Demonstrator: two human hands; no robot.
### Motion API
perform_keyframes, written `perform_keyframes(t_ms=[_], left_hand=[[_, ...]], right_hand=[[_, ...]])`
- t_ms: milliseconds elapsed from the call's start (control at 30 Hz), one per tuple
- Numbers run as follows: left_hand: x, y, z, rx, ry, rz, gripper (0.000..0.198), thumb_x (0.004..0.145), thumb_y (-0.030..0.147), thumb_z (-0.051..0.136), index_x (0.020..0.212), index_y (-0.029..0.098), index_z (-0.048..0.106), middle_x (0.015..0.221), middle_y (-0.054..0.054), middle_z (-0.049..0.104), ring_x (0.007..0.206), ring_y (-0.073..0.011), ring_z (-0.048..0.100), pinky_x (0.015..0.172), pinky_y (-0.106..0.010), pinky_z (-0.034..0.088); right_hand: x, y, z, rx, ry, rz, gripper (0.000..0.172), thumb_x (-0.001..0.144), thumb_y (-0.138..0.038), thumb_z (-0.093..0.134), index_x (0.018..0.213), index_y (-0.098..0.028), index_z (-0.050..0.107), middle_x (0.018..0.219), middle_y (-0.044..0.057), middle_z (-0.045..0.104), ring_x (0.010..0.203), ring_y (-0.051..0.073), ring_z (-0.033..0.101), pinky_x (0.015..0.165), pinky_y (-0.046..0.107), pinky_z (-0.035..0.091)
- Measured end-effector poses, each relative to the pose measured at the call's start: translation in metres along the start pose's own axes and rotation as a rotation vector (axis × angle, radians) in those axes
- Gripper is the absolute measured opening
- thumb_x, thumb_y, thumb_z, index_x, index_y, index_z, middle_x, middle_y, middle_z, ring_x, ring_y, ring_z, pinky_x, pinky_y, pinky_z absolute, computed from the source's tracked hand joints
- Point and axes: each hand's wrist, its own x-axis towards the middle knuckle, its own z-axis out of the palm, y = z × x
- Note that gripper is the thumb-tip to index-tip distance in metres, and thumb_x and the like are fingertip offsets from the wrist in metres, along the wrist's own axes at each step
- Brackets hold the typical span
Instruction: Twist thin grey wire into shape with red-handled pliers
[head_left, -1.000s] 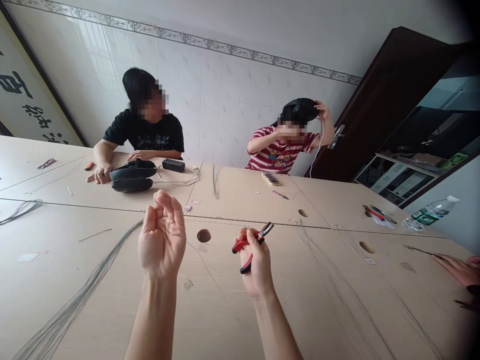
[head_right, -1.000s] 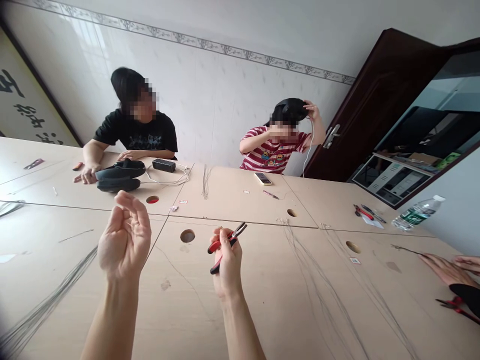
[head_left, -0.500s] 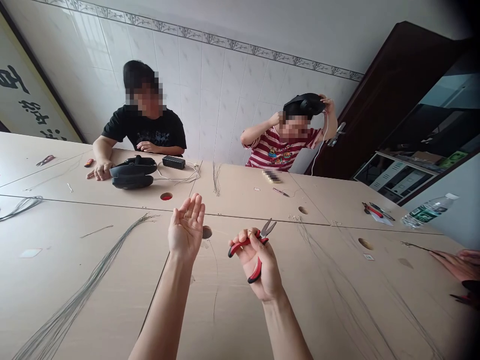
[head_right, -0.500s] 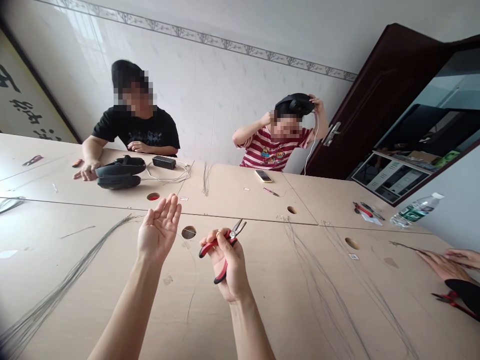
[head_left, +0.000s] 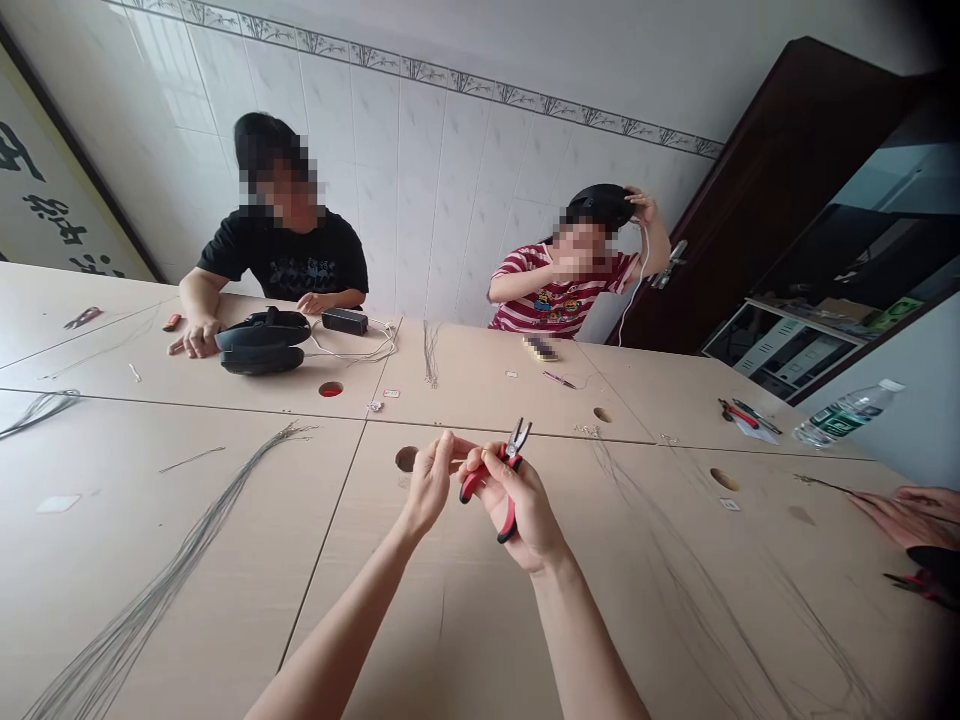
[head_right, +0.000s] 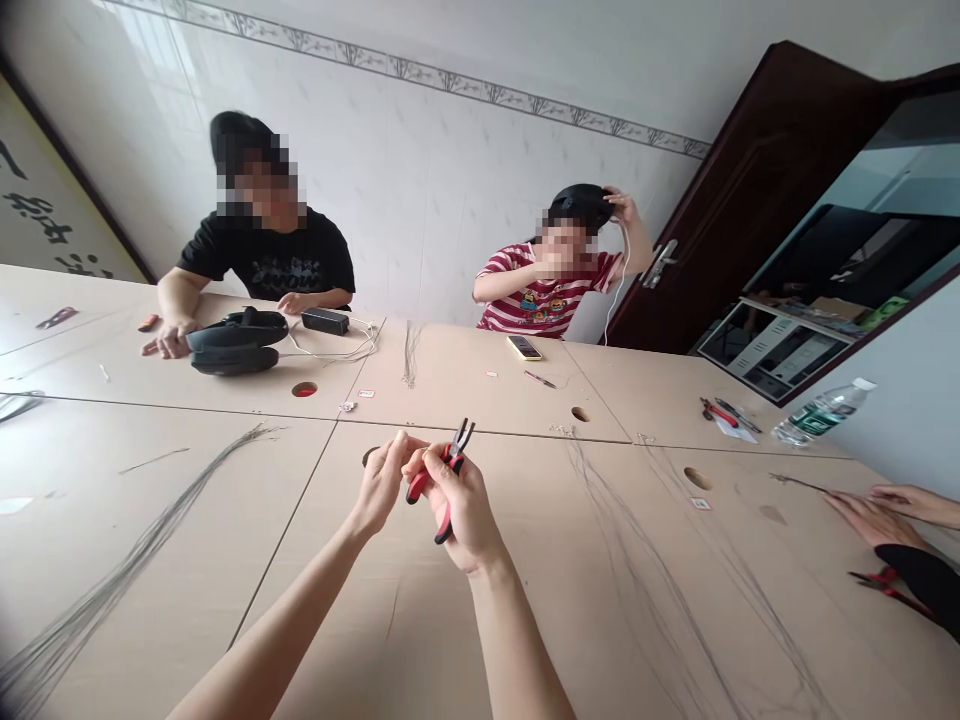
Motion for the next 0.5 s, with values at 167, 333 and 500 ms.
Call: perform_keyframes(t_ms=[167,333,500], left_hand=[[-0.019,-0.015,-0.001,0.049,-0.029,-0.033,0.048,0.089,0.057,0.048,0.064,0.015,0.055,0.058,0.0,0.057,0.056,-0.0133,0.053,0.057,-0.025,0.044],[-0.044,-0.02,-0.006,0.039,-0.063,-0.158,0.053,0.092,0.057,0.04,0.068,0.013,0.059,0.062,-0.006,0.063,0.051,-0.0143,0.056,0.051,-0.026,0.044],[-0.059,-0.006,-0.016,0.036,-0.24,-0.311,0.056,0.093,0.056,0.041,0.062,0.012,0.059,0.06,-0.007,0.063,0.047,-0.0116,0.054,0.049,-0.023,0.042]], right_hand=[[0.008,0.009,-0.014,0.098,0.055,0.082,0.013,0.083,-0.03,0.069,0.078,-0.019,0.064,0.081,0.002,0.062,0.076,0.016,0.059,0.062,0.028,0.044],[0.014,0.02,-0.029,0.241,0.127,0.142,0.013,0.078,-0.025,0.074,0.076,-0.017,0.063,0.082,0.001,0.062,0.079,0.015,0.058,0.076,0.033,0.049],[0.017,0.027,-0.041,0.35,0.195,0.255,0.013,0.076,-0.02,0.075,0.077,-0.015,0.063,0.08,0.0,0.062,0.079,0.013,0.059,0.081,0.034,0.05]])
